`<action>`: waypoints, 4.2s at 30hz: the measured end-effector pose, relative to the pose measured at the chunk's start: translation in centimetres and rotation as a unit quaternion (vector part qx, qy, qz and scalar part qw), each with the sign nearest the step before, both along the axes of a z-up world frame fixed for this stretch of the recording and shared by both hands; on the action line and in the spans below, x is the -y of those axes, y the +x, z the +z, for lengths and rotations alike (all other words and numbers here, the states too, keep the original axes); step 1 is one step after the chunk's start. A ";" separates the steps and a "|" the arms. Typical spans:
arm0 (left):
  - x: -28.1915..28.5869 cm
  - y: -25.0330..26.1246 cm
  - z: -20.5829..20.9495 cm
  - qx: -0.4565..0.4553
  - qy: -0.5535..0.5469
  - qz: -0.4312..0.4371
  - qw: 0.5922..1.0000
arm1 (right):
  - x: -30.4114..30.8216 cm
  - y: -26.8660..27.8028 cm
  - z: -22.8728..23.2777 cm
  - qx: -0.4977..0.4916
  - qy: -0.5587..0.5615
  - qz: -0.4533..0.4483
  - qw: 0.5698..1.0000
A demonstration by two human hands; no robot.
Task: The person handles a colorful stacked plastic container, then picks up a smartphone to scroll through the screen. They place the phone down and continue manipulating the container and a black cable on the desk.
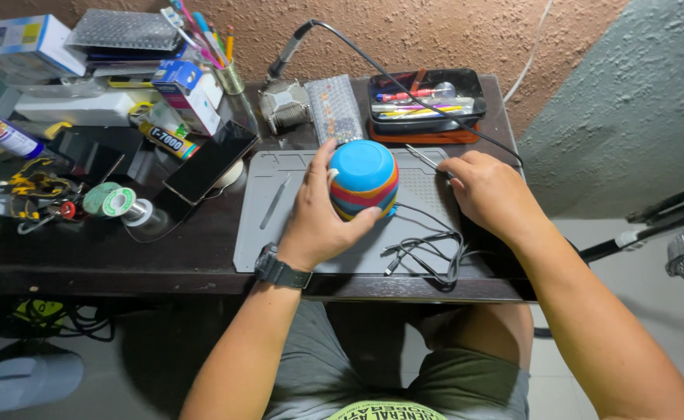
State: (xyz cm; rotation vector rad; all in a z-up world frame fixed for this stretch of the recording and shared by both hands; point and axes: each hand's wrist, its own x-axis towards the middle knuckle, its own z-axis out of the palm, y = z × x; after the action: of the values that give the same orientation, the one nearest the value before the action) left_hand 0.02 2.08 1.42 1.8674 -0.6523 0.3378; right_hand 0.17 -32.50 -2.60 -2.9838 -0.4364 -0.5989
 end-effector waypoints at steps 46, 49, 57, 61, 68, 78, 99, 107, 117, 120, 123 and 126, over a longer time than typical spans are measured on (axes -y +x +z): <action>-0.1 0.2 -0.6 -0.008 0.012 0.034 0.999 | -12.9 -5.8 5.5 -0.266 0.134 -0.072 0.952; 0.1 0.1 -0.4 0.001 0.020 0.007 1.000 | -12.2 -6.0 6.2 -0.272 0.094 -0.062 0.956; -0.5 0.4 -0.9 0.011 -0.012 -0.004 1.000 | -8.9 -6.9 8.3 -0.290 0.122 -0.092 0.945; -0.4 0.7 -1.3 0.015 -0.007 0.004 1.000 | -8.7 -7.0 8.8 -0.285 0.136 -0.085 0.945; -0.3 0.6 -0.6 -0.003 0.042 -0.021 0.999 | -8.2 -6.3 8.9 -0.255 0.156 -0.058 0.953; -0.4 0.4 0.2 -0.025 0.060 -0.015 0.998 | -8.1 -4.6 9.9 -0.232 0.164 -0.036 0.958; -0.5 0.3 0.0 0.073 0.002 -0.021 0.997 | -9.1 -4.0 8.2 -0.005 0.307 0.200 0.930; -0.7 0.1 0.2 0.043 0.019 -0.012 0.999 | -9.0 -3.7 7.6 -0.005 0.310 0.175 0.934; -0.6 0.1 -0.1 0.057 0.019 0.007 0.998 | -8.9 -3.6 7.4 -0.001 0.323 0.165 0.932; -0.6 0.1 0.1 0.056 0.016 0.007 0.998 | -8.9 -3.6 7.4 0.001 0.323 0.163 0.932; -0.6 0.0 0.3 0.053 0.023 0.007 0.998 | -9.0 -3.7 7.6 0.000 0.325 0.163 0.931; -0.5 0.0 0.2 0.063 0.018 0.003 0.998 | -8.9 -3.8 7.6 -0.004 0.326 0.164 0.931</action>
State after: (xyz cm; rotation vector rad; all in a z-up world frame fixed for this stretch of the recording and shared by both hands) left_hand 0.04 2.58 1.65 1.8944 -0.7435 0.4530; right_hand -3.60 -23.59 5.03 -2.2205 -0.5815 -0.5558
